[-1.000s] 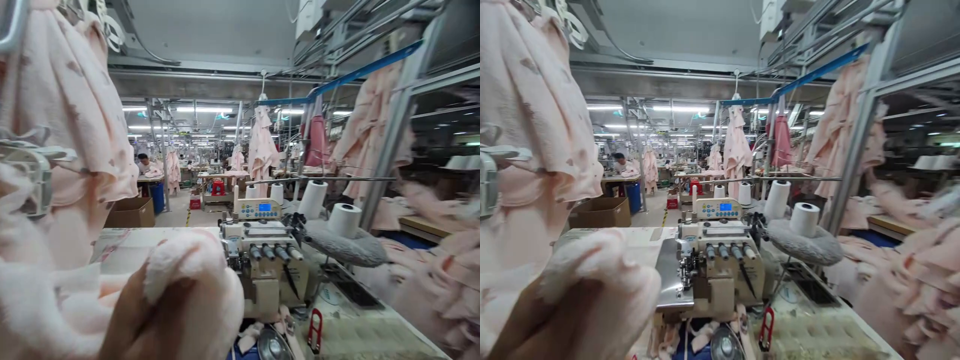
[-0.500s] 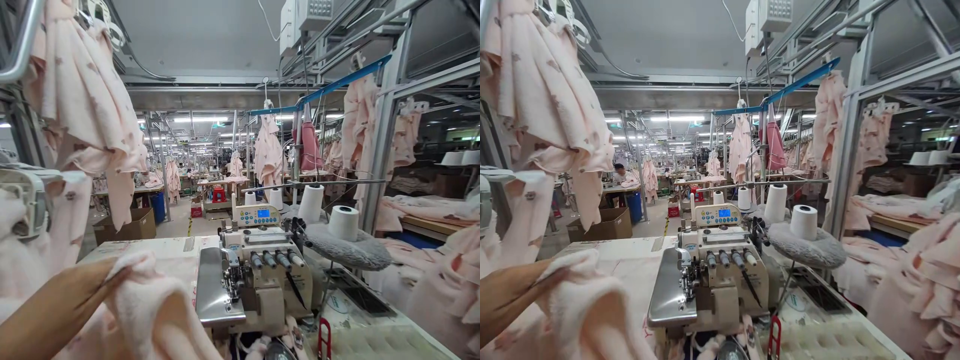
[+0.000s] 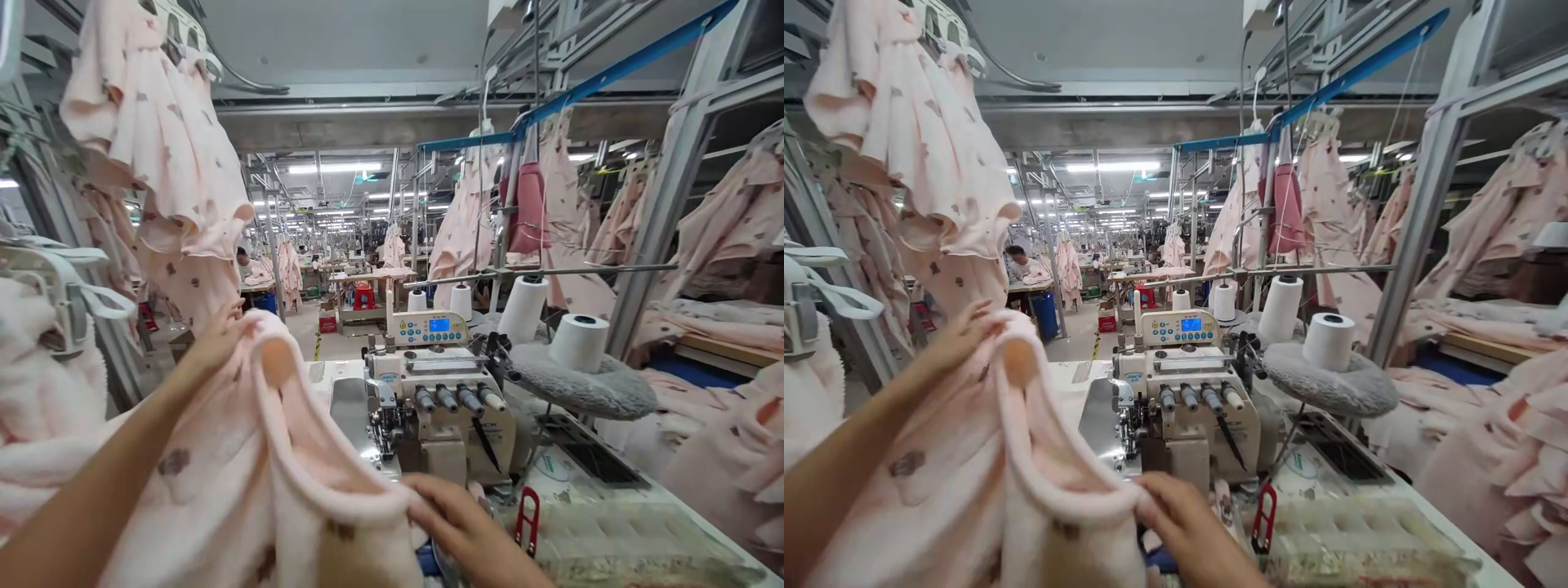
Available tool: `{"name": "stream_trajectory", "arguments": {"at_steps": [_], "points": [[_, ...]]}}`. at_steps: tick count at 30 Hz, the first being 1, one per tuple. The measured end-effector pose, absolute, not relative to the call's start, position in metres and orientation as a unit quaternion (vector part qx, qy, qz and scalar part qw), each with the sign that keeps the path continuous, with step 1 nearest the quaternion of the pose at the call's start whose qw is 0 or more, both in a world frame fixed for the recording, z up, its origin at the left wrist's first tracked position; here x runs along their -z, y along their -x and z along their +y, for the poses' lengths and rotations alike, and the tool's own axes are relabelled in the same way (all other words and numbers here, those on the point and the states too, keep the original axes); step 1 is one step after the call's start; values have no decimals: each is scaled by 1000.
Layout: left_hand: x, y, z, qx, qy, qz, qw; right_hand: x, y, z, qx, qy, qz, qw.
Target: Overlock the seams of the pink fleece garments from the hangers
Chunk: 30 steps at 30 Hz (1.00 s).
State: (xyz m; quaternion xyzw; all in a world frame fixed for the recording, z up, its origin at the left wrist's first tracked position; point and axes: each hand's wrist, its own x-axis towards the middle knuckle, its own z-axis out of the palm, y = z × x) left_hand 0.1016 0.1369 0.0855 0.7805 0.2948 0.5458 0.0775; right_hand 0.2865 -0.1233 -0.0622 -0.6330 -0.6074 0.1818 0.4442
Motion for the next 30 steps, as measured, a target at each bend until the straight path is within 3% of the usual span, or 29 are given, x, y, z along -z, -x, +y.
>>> {"name": "stream_trajectory", "arguments": {"at_steps": [3,6,9,15,18,23,27,30], "points": [[-24,-129,91,-462,-842,271,59,58,-283,-109,-99,689,-573,433],[42,-151,29,-343,-918,162,111,63,-282,-102,-49,743,-531,404],[71,-161,2,-279,-943,149,100,63,-284,-103,-66,765,-498,403],[70,-163,17,-257,-961,103,-6,56,-298,-105,-243,674,-507,479],[68,-163,18,-242,-962,122,28,58,-302,-103,-261,659,-506,492],[53,-171,22,-209,-935,151,243,57,-299,-95,-163,760,-429,460],[46,-181,30,-205,-921,197,267,53,-294,-89,-76,824,-396,398],[48,-189,34,-204,-920,212,260,58,-291,-85,-19,824,-394,407]]}}
